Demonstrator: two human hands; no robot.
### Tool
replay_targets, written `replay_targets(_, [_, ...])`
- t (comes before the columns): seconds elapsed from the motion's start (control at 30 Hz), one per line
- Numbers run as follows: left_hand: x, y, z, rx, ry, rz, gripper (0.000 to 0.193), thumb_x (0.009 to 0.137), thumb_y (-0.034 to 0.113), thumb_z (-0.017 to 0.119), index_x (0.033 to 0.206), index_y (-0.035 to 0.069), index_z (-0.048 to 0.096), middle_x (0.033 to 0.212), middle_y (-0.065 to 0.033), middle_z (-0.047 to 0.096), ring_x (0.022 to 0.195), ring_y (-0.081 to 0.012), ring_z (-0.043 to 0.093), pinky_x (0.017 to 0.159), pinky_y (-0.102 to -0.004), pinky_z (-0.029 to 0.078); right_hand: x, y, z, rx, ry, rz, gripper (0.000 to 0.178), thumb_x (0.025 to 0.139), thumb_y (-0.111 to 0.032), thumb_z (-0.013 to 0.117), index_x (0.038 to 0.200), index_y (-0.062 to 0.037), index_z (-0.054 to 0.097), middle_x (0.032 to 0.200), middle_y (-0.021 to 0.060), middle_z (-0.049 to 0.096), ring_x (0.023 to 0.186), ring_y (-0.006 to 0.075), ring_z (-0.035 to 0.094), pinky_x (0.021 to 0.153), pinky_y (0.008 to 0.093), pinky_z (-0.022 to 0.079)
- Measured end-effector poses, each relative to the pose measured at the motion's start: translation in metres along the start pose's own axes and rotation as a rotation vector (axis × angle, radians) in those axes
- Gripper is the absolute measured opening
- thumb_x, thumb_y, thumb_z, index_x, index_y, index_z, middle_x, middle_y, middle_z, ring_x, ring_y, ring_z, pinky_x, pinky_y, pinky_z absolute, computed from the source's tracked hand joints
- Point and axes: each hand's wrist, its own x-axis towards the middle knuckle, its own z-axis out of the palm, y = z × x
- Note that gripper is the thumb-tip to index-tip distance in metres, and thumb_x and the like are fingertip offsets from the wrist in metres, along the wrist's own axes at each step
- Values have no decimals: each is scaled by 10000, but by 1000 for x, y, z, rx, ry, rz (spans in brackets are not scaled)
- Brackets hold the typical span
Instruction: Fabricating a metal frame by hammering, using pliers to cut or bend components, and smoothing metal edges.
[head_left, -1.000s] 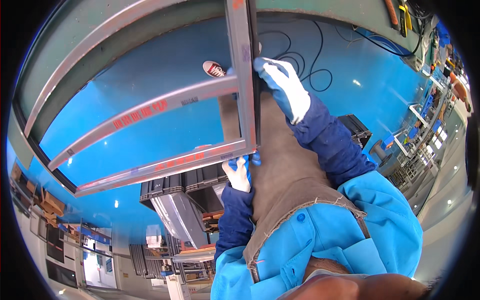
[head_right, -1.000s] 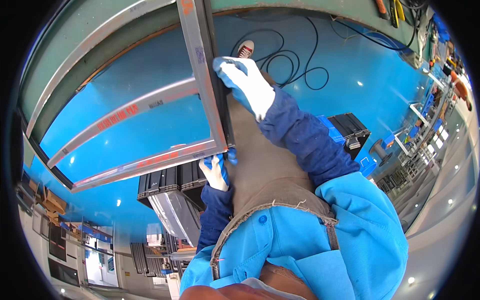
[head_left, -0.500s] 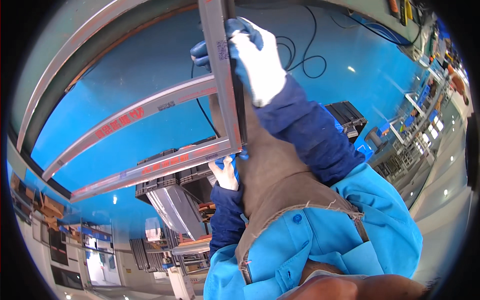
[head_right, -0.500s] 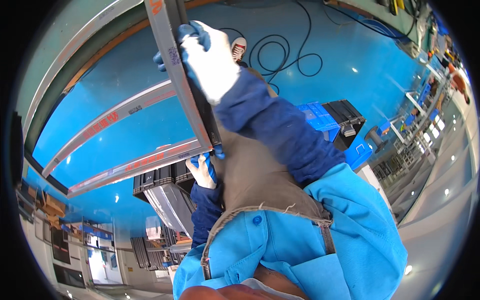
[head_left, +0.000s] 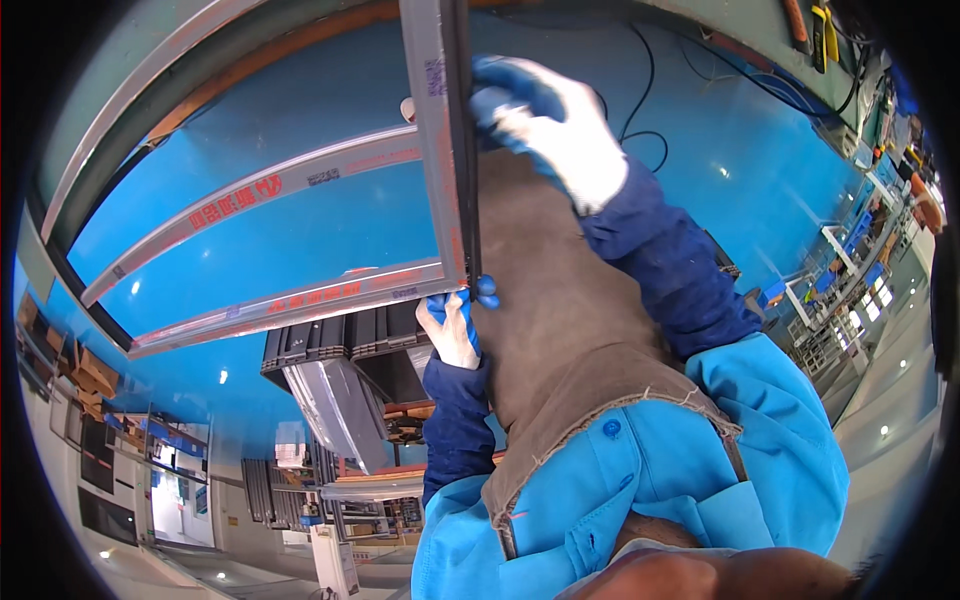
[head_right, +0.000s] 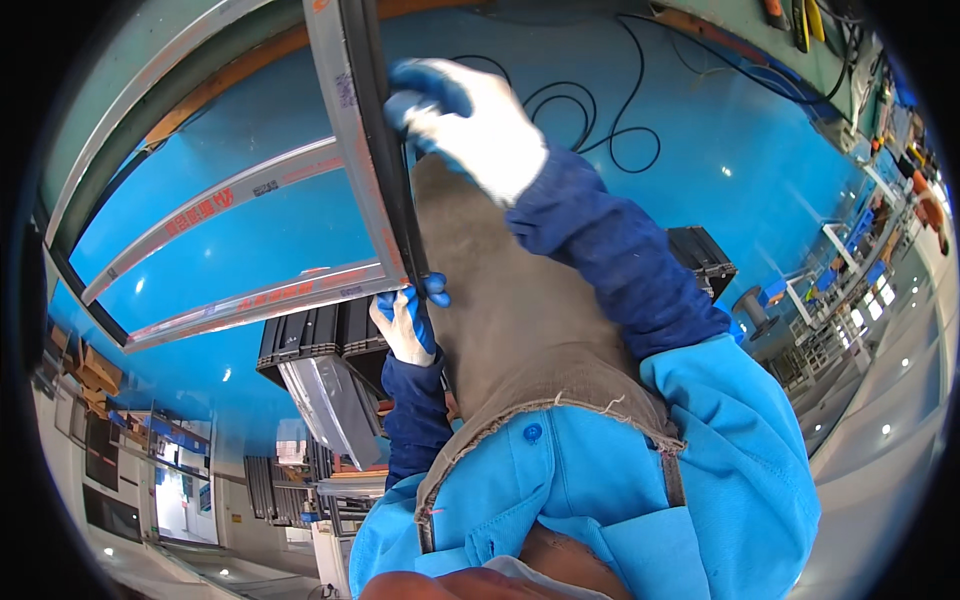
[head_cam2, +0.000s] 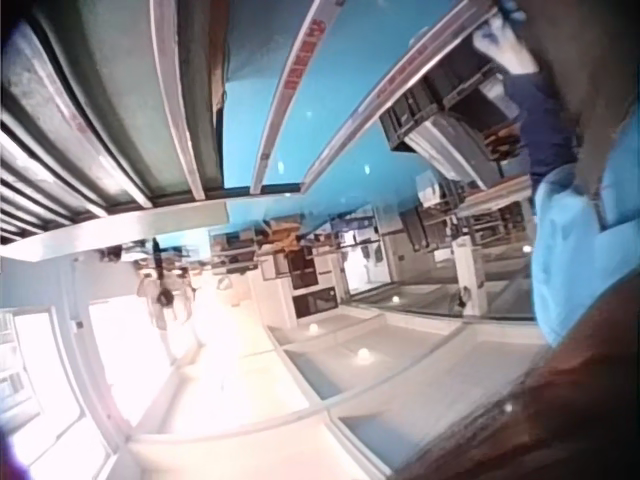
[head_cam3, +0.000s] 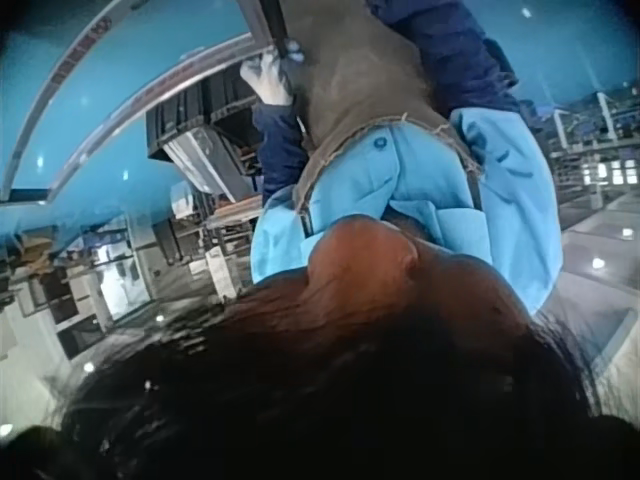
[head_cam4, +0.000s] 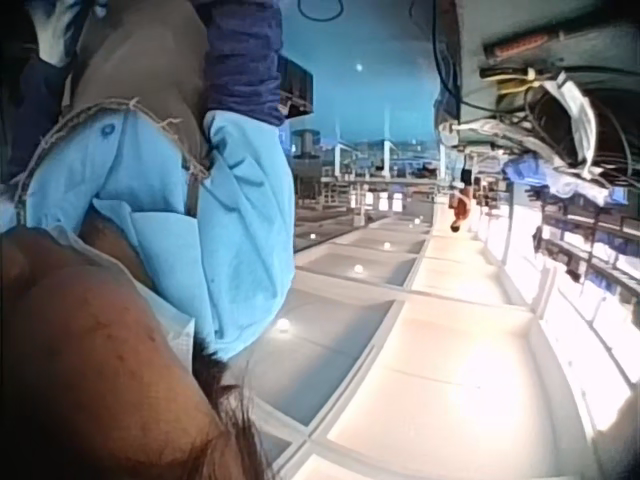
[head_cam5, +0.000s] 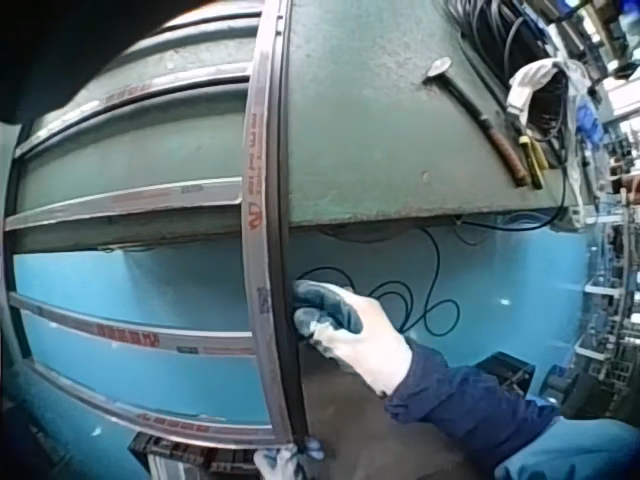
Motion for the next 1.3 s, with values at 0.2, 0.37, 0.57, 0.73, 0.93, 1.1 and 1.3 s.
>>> replay_targets(0.2, [15,13,58,-137,-239,-7,216,923,149,559,1019,-37,611,837,-167,679,557,-176,559,562,-254,475,30,-77,-157,-643,854,-655,482,786,-94,625,1261,-82,546,1147,147,613,978,283,610,839,320,482])
replay_targets(0.37, [43,47,124,-271,-395,154,215,911,115,574,1051,-46,603,874,-180,681,578,-183,579,583,-258,493,93,-99,-371,-1594,511,-690,468,798,-122,617,1258,-70,546,1127,168,623,969,314,619,831,334,489])
replay_targets(0.57, [60,68,152,-260,-406,190,229,908,104,580,1080,-47,595,895,-190,680,616,-197,610,614,-263,514,112,-124,-313,-1982,744,-545,441,774,-148,626,1201,-58,563,989,162,640,882,337,618,787,364,494])
replay_targets(0.73, [52,59,159,-375,-371,164,320,816,-13,586,1133,-52,562,969,-243,667,617,-233,633,581,-268,525,30,-146,-171,-379,180,-233,441,862,-157,555,1280,-21,524,1004,61,627,572,41,463,523,144,394])
replay_targets(0.93, [75,65,160,-338,-382,-24,289,911,119,589,1135,-63,579,935,-217,687,591,-215,649,570,-268,553,31,-113,-114,-575,86,-416,460,791,10,551,1248,-36,559,934,86,672,729,139,618,654,256,490])
replay_targets(1.1, [79,67,163,-271,-412,-61,309,907,116,579,1153,-71,565,909,-221,687,578,-221,649,535,-264,551,38,-93,-96,-858,135,-578,512,751,33,535,1258,-40,541,904,84,657,685,144,586,610,252,468])
replay_targets(1.3, [80,76,161,-280,-413,-63,311,892,96,565,1151,-77,544,872,-227,670,625,-248,652,478,-259,526,36,-103,-95,-711,56,-329,539,742,40,525,1274,-47,520,892,80,650,625,166,556,580,259,457])
